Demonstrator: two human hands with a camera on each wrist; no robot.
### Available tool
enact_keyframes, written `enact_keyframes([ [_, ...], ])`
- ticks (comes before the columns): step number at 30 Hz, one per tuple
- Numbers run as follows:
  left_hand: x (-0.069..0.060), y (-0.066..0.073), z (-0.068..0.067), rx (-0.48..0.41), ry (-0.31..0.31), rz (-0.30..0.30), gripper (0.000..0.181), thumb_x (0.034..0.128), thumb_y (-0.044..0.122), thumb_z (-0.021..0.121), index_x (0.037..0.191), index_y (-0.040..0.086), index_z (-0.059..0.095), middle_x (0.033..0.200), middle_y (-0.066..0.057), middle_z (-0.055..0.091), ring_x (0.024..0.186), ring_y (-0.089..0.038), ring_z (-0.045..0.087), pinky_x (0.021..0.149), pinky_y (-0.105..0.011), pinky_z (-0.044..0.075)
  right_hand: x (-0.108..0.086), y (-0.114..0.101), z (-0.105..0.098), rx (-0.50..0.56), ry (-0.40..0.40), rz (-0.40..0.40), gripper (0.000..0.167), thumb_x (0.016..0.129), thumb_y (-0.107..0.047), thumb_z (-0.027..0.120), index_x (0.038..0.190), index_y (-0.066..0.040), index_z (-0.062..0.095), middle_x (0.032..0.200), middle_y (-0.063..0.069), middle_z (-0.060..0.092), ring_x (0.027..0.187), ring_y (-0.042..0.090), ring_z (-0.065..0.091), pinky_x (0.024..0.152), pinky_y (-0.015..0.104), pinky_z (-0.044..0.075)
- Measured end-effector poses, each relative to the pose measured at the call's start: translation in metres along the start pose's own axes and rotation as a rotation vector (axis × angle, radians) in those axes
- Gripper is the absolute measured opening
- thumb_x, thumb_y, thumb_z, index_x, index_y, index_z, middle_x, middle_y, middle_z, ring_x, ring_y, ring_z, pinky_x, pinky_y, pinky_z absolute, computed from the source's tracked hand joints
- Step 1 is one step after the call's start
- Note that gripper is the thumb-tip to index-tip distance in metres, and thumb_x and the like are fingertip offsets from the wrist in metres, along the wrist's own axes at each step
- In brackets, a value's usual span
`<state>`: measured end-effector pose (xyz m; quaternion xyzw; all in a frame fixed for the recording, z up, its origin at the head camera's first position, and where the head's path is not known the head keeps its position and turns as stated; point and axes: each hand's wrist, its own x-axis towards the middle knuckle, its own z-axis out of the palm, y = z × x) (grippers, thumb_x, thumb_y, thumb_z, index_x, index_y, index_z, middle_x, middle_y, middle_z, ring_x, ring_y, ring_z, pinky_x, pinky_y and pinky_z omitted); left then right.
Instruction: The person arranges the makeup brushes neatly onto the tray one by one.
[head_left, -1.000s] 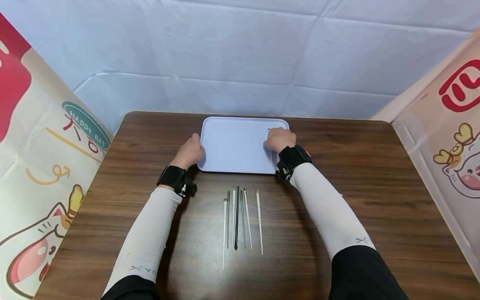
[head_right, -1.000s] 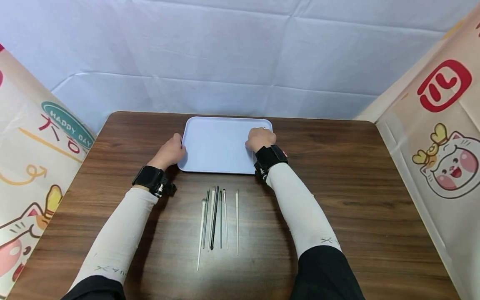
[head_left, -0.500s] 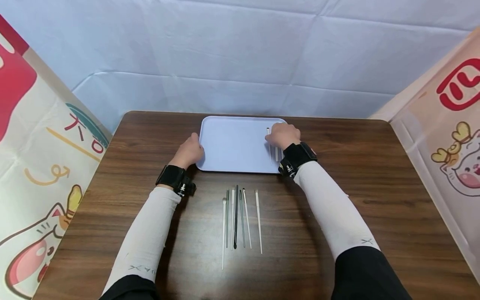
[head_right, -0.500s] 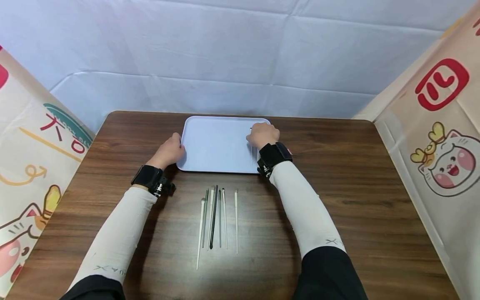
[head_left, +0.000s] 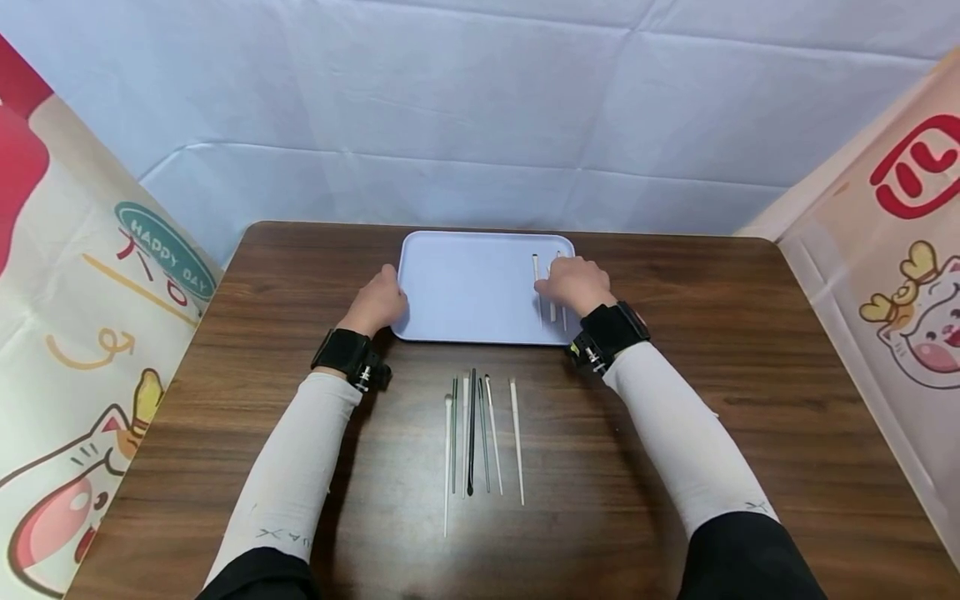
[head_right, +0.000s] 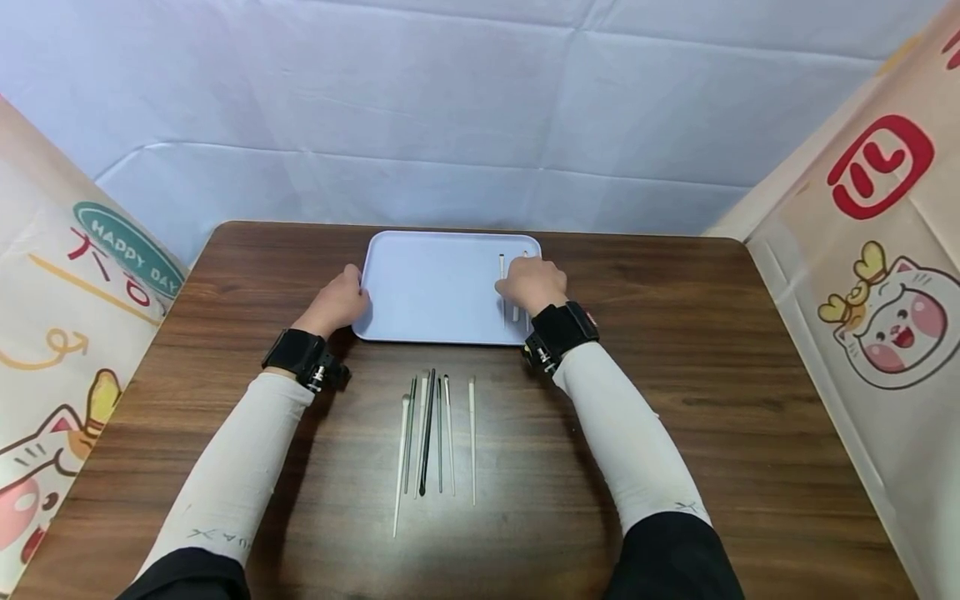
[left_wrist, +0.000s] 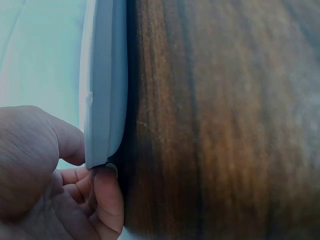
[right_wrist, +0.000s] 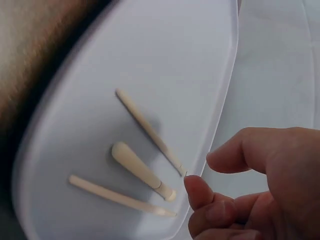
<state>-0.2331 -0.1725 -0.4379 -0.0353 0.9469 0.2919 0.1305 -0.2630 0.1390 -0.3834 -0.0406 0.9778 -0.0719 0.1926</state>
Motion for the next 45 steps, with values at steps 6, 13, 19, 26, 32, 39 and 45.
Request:
enact_keyframes([
  [6,0.003,-0.001,0.0,0.008,-0.006,0.006,0.04,0.1051,0.013,0.035,0.139,-0.01,0.034,0.128,-0.027,0.053,0.102,-0.034,0.055,0.087,-0.048,0.048,-0.013,0.0,0.006,0.005,-0.015,-0.031,0.042,0.1,-0.039,0.051,0.072,-0.009,0.056,0.067,0.005,0.049,0.062,0.023,0.049,0.052,0.035,0.037],
  [13,0.005,-0.003,0.0,0.006,-0.004,0.011,0.04,0.105,0.013,0.036,0.138,-0.01,0.034,0.126,-0.026,0.053,0.101,-0.034,0.055,0.087,-0.047,0.048,-0.029,-0.001,0.015,-0.005,0.0,-0.053,0.041,0.099,-0.037,0.053,0.07,-0.008,0.057,0.069,0.006,0.048,0.064,0.024,0.05,0.053,0.036,0.038],
  [19,0.009,-0.004,0.0,0.01,-0.009,0.002,0.041,0.1047,0.013,0.038,0.139,-0.01,0.034,0.127,-0.026,0.053,0.101,-0.034,0.055,0.086,-0.047,0.049,-0.041,-0.004,0.023,-0.012,0.02,-0.082,0.04,0.097,-0.034,0.053,0.068,-0.008,0.058,0.068,0.007,0.051,0.062,0.025,0.051,0.05,0.035,0.038],
  [26,0.008,-0.005,0.001,0.012,-0.008,0.003,0.042,0.1051,0.013,0.037,0.139,-0.01,0.033,0.129,-0.026,0.052,0.104,-0.035,0.055,0.09,-0.048,0.048,-0.057,-0.009,0.032,-0.019,0.022,-0.114,0.041,0.099,-0.035,0.053,0.067,-0.009,0.06,0.07,0.009,0.055,0.063,0.026,0.055,0.052,0.036,0.041],
  [32,0.007,-0.004,0.002,0.014,0.0,0.003,0.041,0.1051,0.013,0.036,0.14,-0.01,0.033,0.129,-0.026,0.053,0.104,-0.034,0.055,0.09,-0.048,0.048,-0.068,-0.01,0.042,-0.012,0.032,-0.137,0.042,0.098,-0.034,0.055,0.064,-0.01,0.057,0.065,0.007,0.053,0.059,0.025,0.052,0.048,0.036,0.039],
  [39,0.006,-0.003,0.0,0.02,-0.004,0.003,0.041,0.1053,0.013,0.035,0.139,-0.01,0.034,0.128,-0.026,0.053,0.102,-0.034,0.055,0.088,-0.048,0.048,-0.08,-0.01,0.053,0.006,0.043,-0.159,0.04,0.099,-0.034,0.055,0.067,-0.011,0.057,0.068,0.008,0.057,0.059,0.025,0.053,0.049,0.037,0.04],
  [45,0.005,-0.003,0.0,0.01,-0.004,0.005,0.039,0.1052,0.013,0.036,0.138,-0.009,0.035,0.124,-0.025,0.053,0.1,-0.034,0.055,0.086,-0.047,0.049,-0.089,-0.011,0.061,0.006,0.037,-0.174,0.039,0.099,-0.034,0.056,0.067,-0.012,0.056,0.067,0.007,0.056,0.058,0.025,0.052,0.052,0.038,0.04],
])
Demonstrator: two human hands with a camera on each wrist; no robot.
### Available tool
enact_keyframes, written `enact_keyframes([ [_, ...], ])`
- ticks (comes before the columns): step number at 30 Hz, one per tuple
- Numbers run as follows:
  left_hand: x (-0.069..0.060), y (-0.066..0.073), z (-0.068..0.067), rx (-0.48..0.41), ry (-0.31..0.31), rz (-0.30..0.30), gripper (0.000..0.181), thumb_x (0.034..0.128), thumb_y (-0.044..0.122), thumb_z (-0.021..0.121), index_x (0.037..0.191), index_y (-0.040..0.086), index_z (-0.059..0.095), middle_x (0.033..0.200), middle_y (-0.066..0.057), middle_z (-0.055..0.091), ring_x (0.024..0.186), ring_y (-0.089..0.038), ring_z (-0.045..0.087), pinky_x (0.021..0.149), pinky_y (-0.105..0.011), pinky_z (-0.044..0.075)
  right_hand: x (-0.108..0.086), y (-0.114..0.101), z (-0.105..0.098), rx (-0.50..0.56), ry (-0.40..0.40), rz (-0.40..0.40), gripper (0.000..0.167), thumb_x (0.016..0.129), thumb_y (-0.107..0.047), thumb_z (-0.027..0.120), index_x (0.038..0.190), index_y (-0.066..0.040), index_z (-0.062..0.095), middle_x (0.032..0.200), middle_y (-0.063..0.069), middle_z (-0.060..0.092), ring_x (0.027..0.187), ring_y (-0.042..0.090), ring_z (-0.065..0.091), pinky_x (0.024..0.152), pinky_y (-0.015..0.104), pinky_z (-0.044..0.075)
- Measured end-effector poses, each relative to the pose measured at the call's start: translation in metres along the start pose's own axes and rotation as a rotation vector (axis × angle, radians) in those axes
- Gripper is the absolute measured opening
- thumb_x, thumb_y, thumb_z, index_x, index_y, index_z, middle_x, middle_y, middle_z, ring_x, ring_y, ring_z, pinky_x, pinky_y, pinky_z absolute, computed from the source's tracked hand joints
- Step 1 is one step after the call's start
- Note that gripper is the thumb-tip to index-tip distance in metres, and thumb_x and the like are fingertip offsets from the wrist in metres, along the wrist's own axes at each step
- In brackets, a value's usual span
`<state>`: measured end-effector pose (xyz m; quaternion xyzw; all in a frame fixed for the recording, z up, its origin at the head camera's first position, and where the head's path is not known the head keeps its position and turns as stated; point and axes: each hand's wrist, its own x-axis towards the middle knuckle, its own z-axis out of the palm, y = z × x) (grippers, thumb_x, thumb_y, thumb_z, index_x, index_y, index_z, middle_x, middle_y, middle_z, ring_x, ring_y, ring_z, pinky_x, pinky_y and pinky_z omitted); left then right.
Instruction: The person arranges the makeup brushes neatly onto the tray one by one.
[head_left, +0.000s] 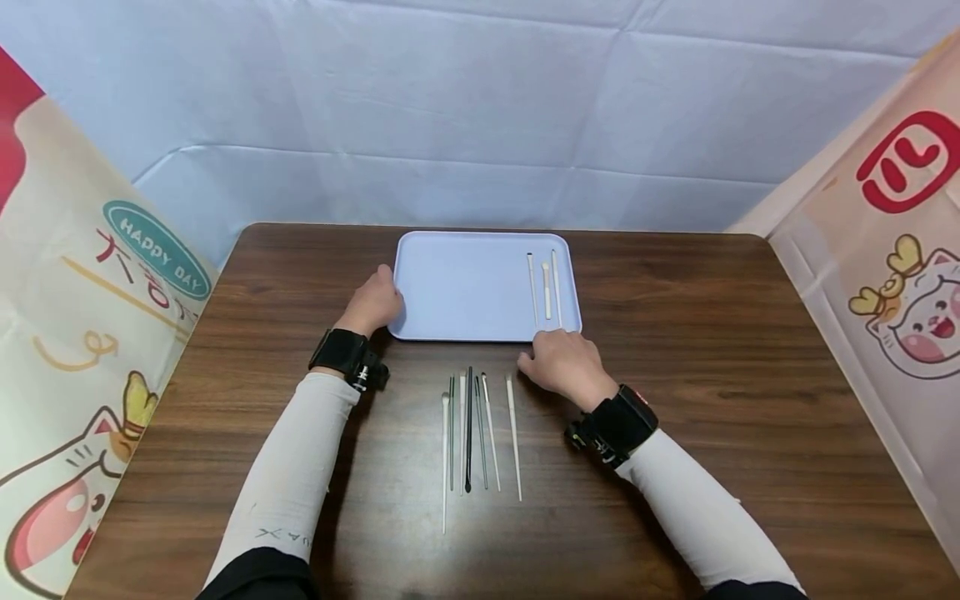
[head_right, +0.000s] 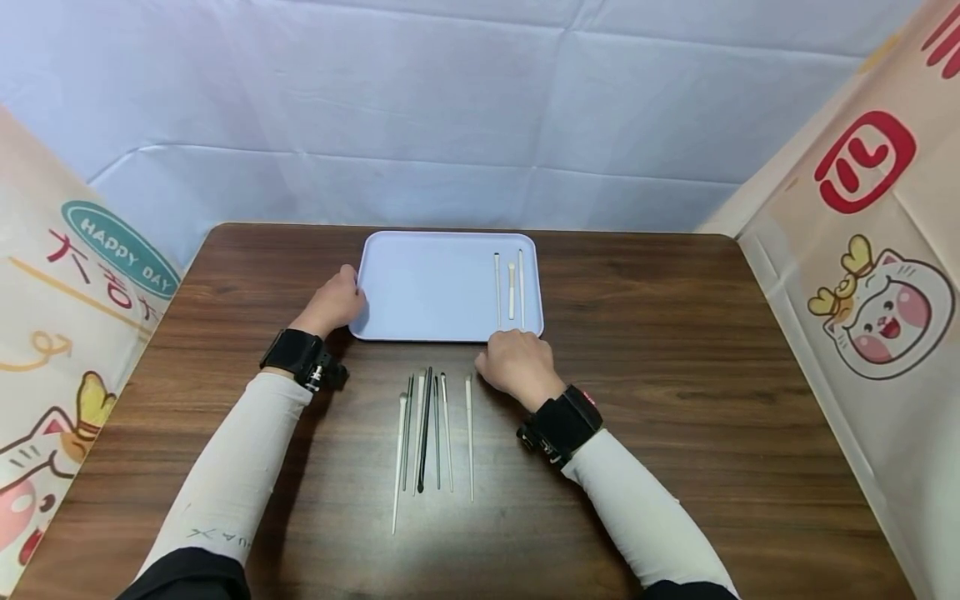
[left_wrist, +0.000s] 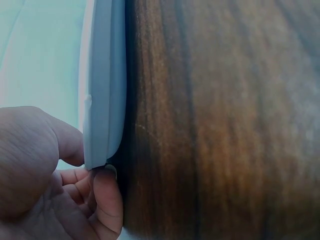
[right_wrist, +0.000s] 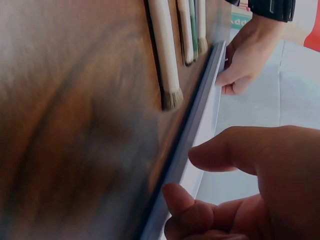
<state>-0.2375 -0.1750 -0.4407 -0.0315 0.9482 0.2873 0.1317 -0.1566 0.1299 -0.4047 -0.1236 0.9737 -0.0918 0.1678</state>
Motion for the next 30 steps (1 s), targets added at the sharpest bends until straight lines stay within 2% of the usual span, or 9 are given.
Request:
enact_keyframes([
  [7,-0.001,0.002,-0.001,0.0,-0.011,-0.011,0.04,0.1054,0.013,0.036,0.139,-0.008,0.033,0.125,-0.024,0.053,0.1,-0.034,0.054,0.087,-0.047,0.048,-0.011,-0.005,0.007,-0.007,0.012,-0.012,0.044,0.097,-0.035,0.058,0.059,-0.014,0.052,0.064,0.005,0.056,0.058,0.025,0.054,0.051,0.04,0.043],
  [17,-0.001,0.001,0.0,0.01,-0.012,0.004,0.044,0.1054,0.013,0.035,0.142,-0.01,0.03,0.13,-0.026,0.051,0.103,-0.035,0.054,0.087,-0.047,0.047,-0.024,-0.015,0.018,-0.045,0.01,-0.026,0.046,0.098,-0.039,0.058,0.06,-0.012,0.055,0.081,0.012,0.067,0.066,0.028,0.061,0.054,0.044,0.048],
  [24,-0.001,0.001,0.0,0.017,0.001,0.001,0.043,0.1054,0.013,0.034,0.142,-0.01,0.031,0.13,-0.027,0.052,0.101,-0.035,0.055,0.088,-0.048,0.048,-0.036,-0.022,0.025,-0.035,0.002,-0.04,0.048,0.096,-0.035,0.06,0.055,-0.014,0.048,0.068,0.007,0.06,0.059,0.022,0.055,0.049,0.039,0.044],
  [30,0.0,0.001,0.001,0.019,-0.005,-0.007,0.043,0.1053,0.013,0.034,0.141,-0.01,0.031,0.129,-0.026,0.052,0.101,-0.035,0.055,0.087,-0.047,0.048,-0.042,-0.025,0.031,-0.05,0.006,-0.044,0.048,0.095,-0.035,0.061,0.054,-0.014,0.046,0.065,0.005,0.056,0.057,0.021,0.053,0.048,0.039,0.043],
])
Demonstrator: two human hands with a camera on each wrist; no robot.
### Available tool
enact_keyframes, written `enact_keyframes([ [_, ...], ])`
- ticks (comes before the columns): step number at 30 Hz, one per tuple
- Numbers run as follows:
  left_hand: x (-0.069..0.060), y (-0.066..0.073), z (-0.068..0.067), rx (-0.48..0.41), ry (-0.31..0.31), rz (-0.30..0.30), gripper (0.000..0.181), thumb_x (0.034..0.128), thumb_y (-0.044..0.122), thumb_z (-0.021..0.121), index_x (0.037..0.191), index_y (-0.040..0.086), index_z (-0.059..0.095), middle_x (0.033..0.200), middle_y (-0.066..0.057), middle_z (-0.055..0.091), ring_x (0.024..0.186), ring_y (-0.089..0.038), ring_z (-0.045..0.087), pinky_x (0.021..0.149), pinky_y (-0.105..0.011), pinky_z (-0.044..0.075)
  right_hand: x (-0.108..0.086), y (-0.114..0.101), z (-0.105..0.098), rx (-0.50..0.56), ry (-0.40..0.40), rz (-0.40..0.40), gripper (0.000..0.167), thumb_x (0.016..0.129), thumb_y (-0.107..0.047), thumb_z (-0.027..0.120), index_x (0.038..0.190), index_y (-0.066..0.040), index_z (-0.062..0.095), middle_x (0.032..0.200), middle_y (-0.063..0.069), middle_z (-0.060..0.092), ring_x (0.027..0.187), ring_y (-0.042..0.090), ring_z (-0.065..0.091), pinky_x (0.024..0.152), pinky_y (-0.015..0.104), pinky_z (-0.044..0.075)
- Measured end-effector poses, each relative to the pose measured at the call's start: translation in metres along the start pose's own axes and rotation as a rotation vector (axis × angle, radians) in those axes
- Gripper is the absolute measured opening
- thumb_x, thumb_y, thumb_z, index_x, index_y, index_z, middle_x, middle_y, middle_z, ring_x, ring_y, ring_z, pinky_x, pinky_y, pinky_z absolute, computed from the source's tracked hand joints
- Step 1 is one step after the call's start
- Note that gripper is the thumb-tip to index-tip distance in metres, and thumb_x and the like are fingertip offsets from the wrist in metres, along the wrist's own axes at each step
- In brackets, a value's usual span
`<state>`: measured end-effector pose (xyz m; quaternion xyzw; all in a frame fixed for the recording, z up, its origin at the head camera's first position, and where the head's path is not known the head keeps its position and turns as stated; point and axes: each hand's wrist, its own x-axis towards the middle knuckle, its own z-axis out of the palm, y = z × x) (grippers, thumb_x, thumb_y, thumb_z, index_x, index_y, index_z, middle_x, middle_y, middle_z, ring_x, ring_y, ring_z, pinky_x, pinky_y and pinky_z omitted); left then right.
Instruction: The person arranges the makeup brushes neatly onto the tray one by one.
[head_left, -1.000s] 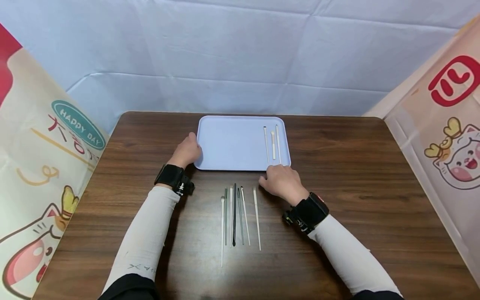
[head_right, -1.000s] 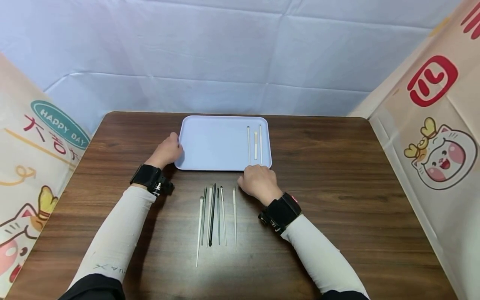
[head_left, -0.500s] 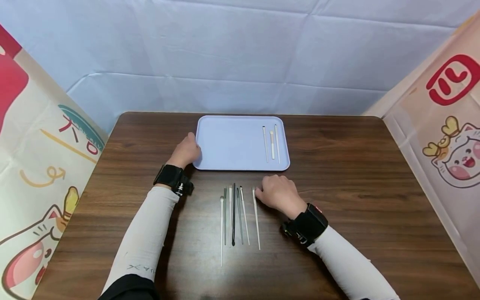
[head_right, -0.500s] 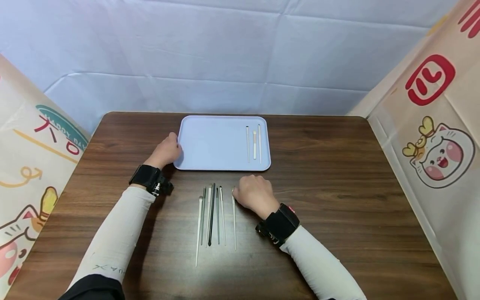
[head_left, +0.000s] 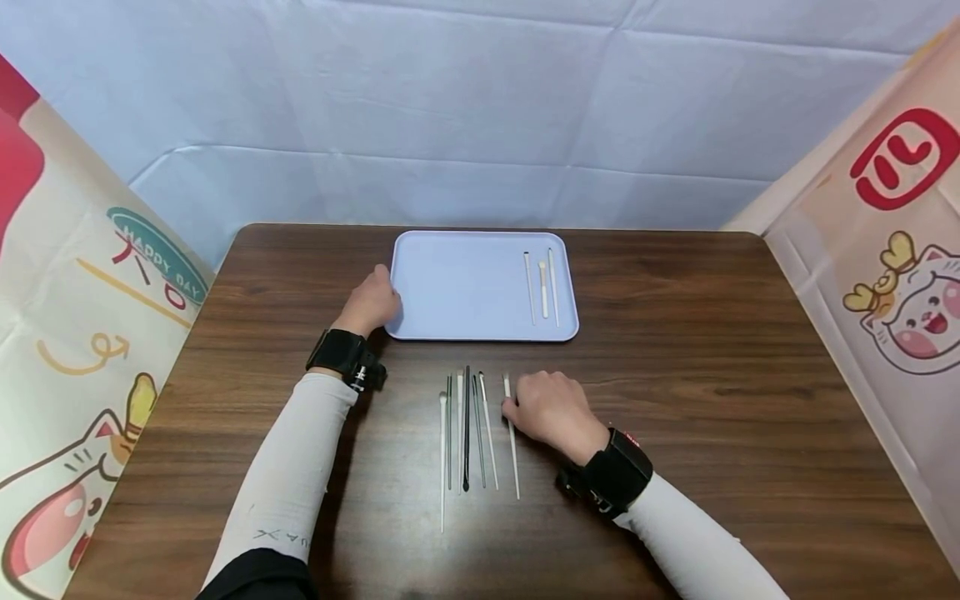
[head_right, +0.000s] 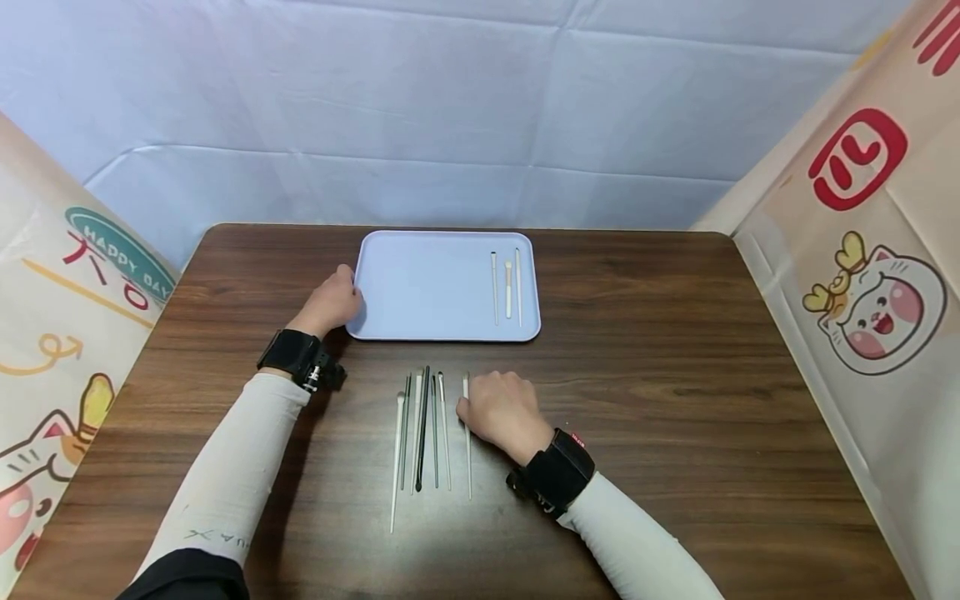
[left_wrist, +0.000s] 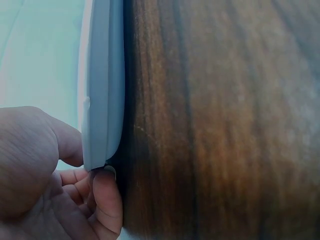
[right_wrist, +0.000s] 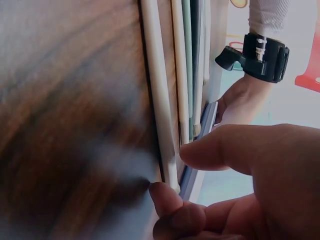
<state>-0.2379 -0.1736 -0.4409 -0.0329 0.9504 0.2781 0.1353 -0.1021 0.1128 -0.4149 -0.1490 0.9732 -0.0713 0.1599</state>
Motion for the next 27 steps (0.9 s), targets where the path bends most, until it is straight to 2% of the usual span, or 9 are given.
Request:
enact_keyframes([
  [9,0.0,0.0,0.0,-0.013,-0.004,-0.006,0.041,0.1056,0.013,0.034,0.141,-0.009,0.032,0.128,-0.025,0.052,0.101,-0.035,0.054,0.087,-0.047,0.048,-0.008,-0.004,0.003,-0.02,-0.008,-0.006,0.05,0.096,-0.035,0.061,0.055,-0.016,0.041,0.062,0.003,0.052,0.056,0.02,0.051,0.047,0.039,0.042],
  [20,0.001,-0.002,0.002,-0.021,-0.002,-0.001,0.039,0.1054,0.013,0.036,0.139,-0.008,0.034,0.124,-0.024,0.052,0.1,-0.034,0.054,0.087,-0.047,0.048,-0.006,-0.011,0.009,-0.056,-0.052,-0.001,0.049,0.098,-0.039,0.059,0.058,-0.013,0.053,0.07,0.006,0.06,0.061,0.024,0.058,0.053,0.043,0.049],
  [27,0.003,-0.002,0.001,-0.018,-0.014,-0.006,0.039,0.1056,0.013,0.037,0.139,-0.008,0.034,0.124,-0.024,0.052,0.101,-0.034,0.054,0.087,-0.047,0.048,-0.006,-0.012,0.01,-0.067,-0.042,-0.004,0.049,0.098,-0.035,0.059,0.055,-0.013,0.05,0.062,0.004,0.055,0.056,0.022,0.054,0.051,0.042,0.048],
])
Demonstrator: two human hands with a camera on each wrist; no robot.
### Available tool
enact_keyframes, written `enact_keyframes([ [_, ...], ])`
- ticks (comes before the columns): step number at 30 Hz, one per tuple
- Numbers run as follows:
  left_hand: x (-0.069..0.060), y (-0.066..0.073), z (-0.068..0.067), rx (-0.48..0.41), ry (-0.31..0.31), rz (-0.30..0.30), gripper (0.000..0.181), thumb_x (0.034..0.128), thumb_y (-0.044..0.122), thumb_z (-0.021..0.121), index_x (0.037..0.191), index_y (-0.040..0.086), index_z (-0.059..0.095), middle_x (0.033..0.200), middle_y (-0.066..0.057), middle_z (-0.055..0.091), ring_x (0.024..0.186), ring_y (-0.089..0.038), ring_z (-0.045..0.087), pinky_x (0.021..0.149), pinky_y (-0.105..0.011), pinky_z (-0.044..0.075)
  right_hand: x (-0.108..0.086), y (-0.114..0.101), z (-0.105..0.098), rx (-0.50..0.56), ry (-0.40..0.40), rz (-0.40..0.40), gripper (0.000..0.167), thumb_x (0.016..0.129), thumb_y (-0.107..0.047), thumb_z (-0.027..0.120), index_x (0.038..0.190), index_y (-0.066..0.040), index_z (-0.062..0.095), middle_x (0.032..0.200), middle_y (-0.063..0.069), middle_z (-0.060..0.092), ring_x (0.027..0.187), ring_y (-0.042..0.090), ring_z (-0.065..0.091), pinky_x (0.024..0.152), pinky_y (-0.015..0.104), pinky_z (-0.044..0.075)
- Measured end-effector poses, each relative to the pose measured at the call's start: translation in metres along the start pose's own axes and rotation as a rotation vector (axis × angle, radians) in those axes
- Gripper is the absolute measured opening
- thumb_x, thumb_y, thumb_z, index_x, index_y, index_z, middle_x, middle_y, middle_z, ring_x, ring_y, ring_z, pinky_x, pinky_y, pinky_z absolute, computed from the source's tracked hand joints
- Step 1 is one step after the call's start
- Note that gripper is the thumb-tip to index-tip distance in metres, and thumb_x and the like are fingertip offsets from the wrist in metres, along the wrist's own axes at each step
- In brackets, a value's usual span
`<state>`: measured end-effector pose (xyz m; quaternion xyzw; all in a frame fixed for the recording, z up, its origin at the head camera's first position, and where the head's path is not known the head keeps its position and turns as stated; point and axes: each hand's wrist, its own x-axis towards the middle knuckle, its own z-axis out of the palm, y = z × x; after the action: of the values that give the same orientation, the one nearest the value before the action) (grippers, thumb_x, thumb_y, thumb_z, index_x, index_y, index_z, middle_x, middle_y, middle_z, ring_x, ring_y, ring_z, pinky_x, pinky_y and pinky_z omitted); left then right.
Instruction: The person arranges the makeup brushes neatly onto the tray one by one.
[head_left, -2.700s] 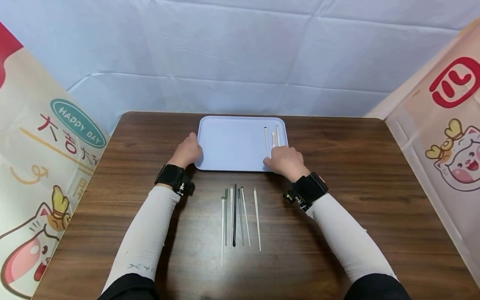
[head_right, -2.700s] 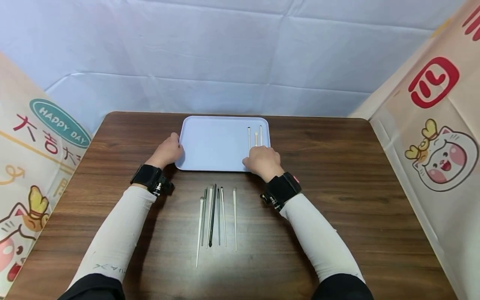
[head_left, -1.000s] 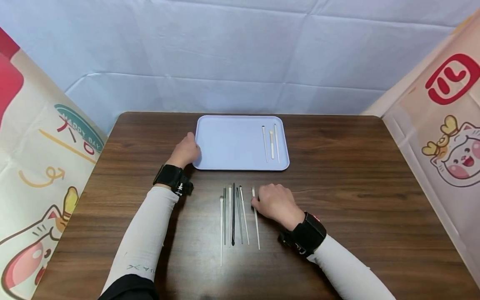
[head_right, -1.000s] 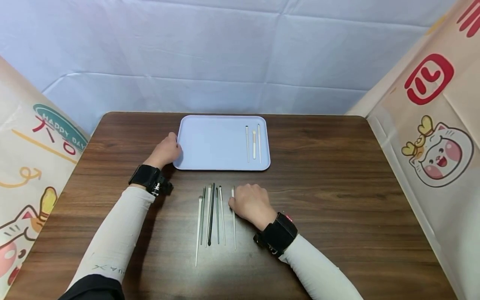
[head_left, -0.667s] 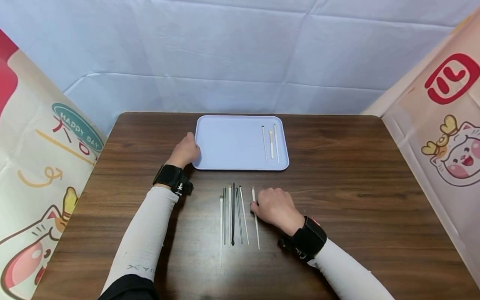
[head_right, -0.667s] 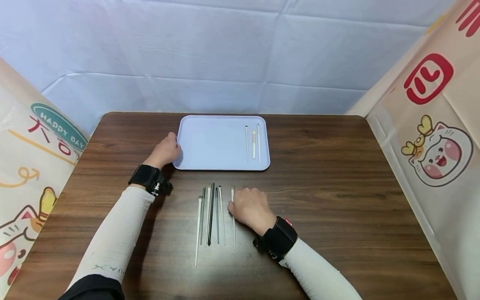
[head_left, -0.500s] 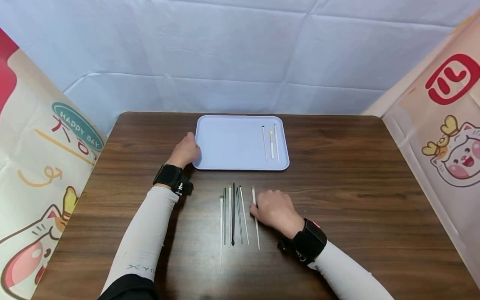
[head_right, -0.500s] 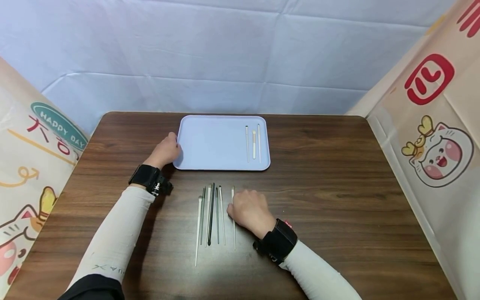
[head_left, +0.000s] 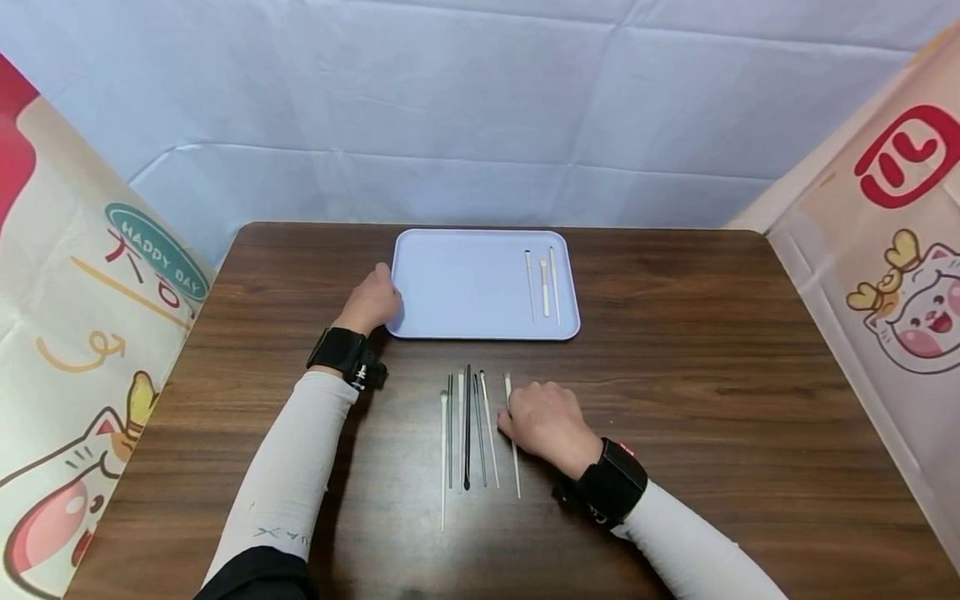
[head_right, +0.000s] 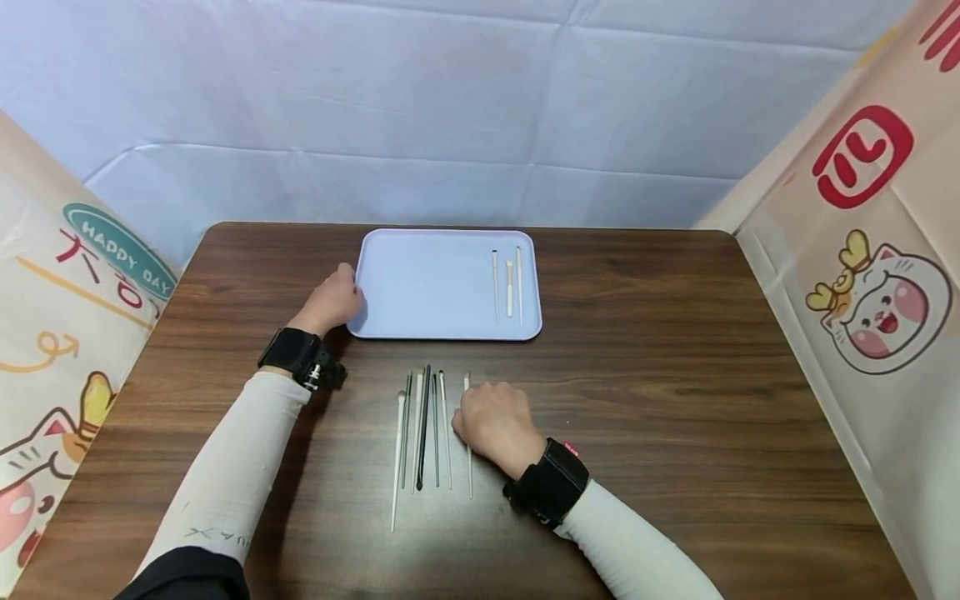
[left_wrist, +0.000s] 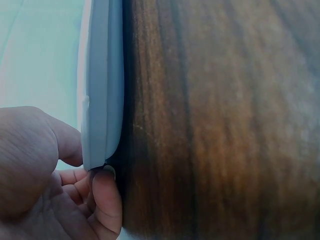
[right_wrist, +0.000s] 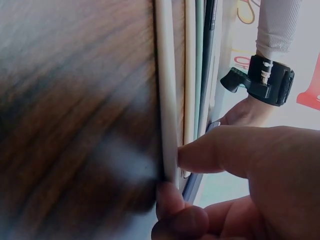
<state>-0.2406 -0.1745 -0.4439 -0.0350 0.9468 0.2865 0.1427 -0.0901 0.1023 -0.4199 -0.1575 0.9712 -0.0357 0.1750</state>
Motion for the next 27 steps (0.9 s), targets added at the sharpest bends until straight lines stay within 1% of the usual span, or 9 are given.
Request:
enact_keyframes([
  [5,0.0,0.001,-0.001,0.001,-0.002,-0.001,0.039,0.1058,0.013,0.036,0.139,-0.008,0.033,0.125,-0.024,0.052,0.102,-0.034,0.055,0.086,-0.047,0.049,0.0,0.0,-0.001,0.003,0.013,-0.006,0.048,0.097,-0.031,0.059,0.054,-0.014,0.047,0.059,0.003,0.052,0.055,0.021,0.052,0.05,0.041,0.046],
  [9,0.0,0.002,-0.001,0.001,0.0,-0.002,0.039,0.1057,0.014,0.037,0.138,-0.008,0.034,0.124,-0.024,0.052,0.1,-0.035,0.055,0.085,-0.046,0.049,0.001,0.0,-0.001,0.001,0.014,-0.015,0.045,0.096,-0.028,0.058,0.054,-0.014,0.048,0.06,0.003,0.053,0.056,0.022,0.053,0.05,0.041,0.046],
  [16,0.001,0.001,-0.001,0.006,0.005,-0.001,0.039,0.1054,0.013,0.036,0.139,-0.008,0.034,0.124,-0.024,0.053,0.099,-0.035,0.055,0.084,-0.046,0.049,0.003,0.0,-0.003,0.001,-0.014,-0.007,0.041,0.093,-0.024,0.057,0.055,-0.013,0.049,0.06,0.004,0.052,0.056,0.022,0.051,0.049,0.04,0.044],
  [20,0.001,0.0,0.0,0.019,0.01,0.006,0.039,0.1052,0.013,0.036,0.138,-0.008,0.034,0.123,-0.025,0.054,0.098,-0.034,0.056,0.084,-0.046,0.049,0.005,0.0,-0.006,-0.011,-0.006,-0.01,0.04,0.092,-0.023,0.057,0.055,-0.013,0.05,0.061,0.004,0.054,0.057,0.023,0.054,0.05,0.042,0.046],
  [27,0.002,-0.002,0.0,0.028,0.014,0.019,0.04,0.1054,0.013,0.036,0.138,-0.01,0.034,0.124,-0.026,0.054,0.098,-0.035,0.056,0.084,-0.047,0.049,0.008,0.0,-0.012,-0.01,0.002,-0.009,0.038,0.092,-0.025,0.058,0.056,-0.013,0.05,0.068,0.006,0.058,0.063,0.025,0.057,0.055,0.045,0.049],
])
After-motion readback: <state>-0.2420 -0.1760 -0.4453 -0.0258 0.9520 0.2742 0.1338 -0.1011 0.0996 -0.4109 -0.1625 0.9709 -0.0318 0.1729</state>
